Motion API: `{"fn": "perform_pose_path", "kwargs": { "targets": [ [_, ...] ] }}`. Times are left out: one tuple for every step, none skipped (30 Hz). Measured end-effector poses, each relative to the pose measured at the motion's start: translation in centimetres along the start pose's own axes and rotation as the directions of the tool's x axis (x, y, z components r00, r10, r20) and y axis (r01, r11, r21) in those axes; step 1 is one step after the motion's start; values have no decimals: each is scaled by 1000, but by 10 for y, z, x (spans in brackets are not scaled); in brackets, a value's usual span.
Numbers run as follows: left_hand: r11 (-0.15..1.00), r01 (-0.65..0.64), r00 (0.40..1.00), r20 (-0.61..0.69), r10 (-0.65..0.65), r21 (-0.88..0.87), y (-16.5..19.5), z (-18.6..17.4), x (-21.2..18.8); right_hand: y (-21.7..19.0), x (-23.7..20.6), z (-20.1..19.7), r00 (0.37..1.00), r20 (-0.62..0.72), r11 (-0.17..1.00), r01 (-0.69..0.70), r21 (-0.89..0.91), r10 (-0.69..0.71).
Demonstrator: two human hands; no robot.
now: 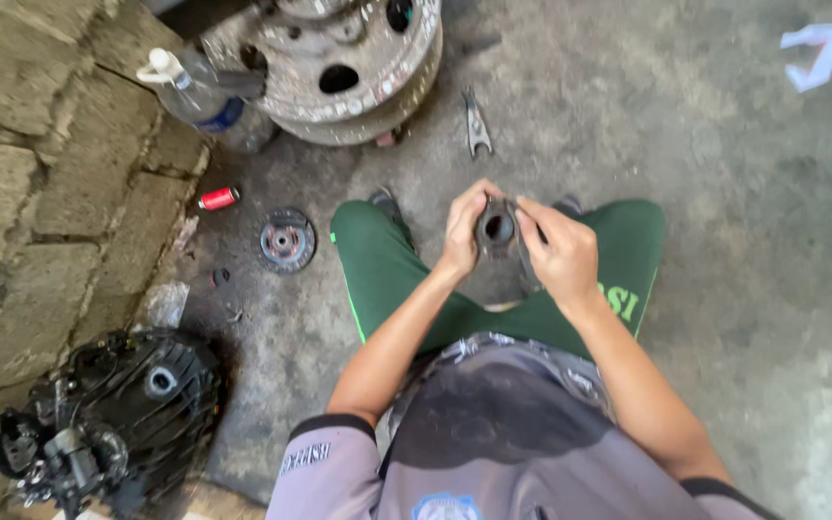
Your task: The person sits on the workshop floor holding a round metal hub component and repeatedly sands its inner surface with a sanding block, turning the part to reach different areas. They briefly use pliers on the part and continue sanding the inner rim.
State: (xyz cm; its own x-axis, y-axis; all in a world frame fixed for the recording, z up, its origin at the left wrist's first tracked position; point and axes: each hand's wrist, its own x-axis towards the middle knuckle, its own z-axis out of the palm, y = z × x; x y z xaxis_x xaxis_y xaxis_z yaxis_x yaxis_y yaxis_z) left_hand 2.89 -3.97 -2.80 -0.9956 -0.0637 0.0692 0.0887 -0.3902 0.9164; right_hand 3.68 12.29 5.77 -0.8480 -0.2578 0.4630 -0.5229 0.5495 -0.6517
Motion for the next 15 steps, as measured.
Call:
{"fn": "perform_pose_path", "kwargs": {
  "targets": [
    [999,6,1000,27,-7,33,1,0,0,-1,0,0,1000,23,1000,-1,-4,1],
    [997,-13,998,55,9,73,2,0,1,-1,0,-1,999,35,1000,19,-2,-19],
    [1000,-18,1000,19,18,22,2,0,1,-1,1,-1,998,39,999,52,0,-52],
    [999,-25,1000,-13,24,-30,3,1,1,-1,3,-2,997,15,997,80,-17,-80],
    [996,-20,999,-44,16,-85,4,1,2,-2,4,-2,996,-5,995,94,-35,-95],
    [999,-10,1000,-10,10,-32,5,1,2,-2,5,-3,995,-17,994,94,-58,-95],
    [1000,2,1000,23,-3,18,5,2,2,-3,5,-5,997,21,995,69,-78,-68],
    [997,2,999,54,-6,73,6,2,2,-3,6,-6,997,54,994,56,-93,-51],
    [1000,-15,1000,28,15,23,6,2,3,-3,7,-6,996,81,993,54,-106,-45],
    [999,-43,999,6,43,-28,6,3,3,-3,7,-7,995,52,990,85,-110,-80],
    [995,-67,998,-18,66,-79,6,4,3,-4,8,-7,993,26,987,114,-114,-111],
    [998,-60,998,4,60,-6,5,5,2,-4,7,-8,991,9,984,132,-118,-132],
    [997,-39,999,21,38,63,5,6,2,-4,7,-8,993,19,987,114,-110,-113],
    [991,-14,999,33,10,130,4,6,1,-4,6,-8,995,33,990,94,-101,-91],
    [1000,6,1000,1,-6,6,3,7,1,-5,6,-8,996,38,993,82,-88,-79]
  ]
}}
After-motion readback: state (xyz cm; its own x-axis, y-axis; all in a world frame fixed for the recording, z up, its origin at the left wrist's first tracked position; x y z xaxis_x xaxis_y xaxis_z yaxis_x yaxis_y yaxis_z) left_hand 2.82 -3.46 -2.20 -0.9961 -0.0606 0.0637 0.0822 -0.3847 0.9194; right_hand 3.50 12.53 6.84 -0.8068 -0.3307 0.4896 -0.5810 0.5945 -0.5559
